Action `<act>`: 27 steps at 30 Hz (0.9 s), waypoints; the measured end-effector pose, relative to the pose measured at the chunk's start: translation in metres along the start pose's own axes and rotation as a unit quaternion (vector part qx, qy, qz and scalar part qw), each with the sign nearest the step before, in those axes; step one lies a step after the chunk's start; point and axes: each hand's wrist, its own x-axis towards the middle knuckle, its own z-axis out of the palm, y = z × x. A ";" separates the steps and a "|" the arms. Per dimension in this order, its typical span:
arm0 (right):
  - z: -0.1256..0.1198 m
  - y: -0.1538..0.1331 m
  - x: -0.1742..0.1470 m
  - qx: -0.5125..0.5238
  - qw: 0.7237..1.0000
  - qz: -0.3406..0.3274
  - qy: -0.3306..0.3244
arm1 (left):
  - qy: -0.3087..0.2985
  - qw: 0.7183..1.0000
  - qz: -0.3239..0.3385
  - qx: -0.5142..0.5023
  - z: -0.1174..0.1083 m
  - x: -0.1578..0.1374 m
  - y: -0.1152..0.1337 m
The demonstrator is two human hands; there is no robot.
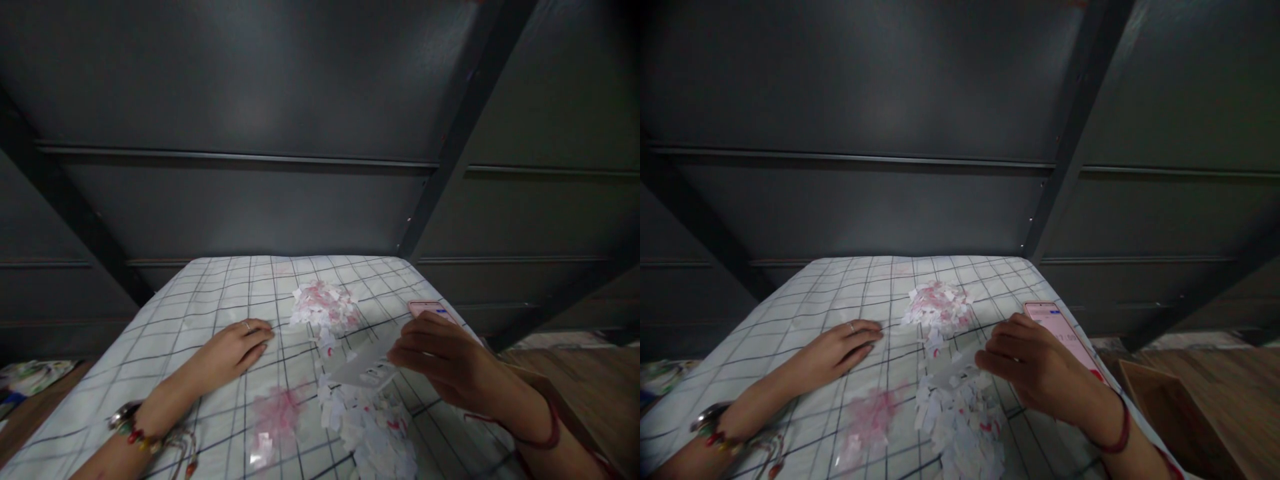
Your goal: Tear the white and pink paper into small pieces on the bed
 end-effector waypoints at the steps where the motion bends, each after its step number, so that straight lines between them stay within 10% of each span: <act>1: 0.000 0.001 -0.001 0.001 1.000 0.000 0.001 | 0.001 1.000 -0.001 -0.001 0.000 0.000 0.000; 27: 0.003 -0.012 0.012 -0.051 0.998 -0.037 0.012 | 0.007 1.000 0.008 -0.007 -0.001 0.001 0.002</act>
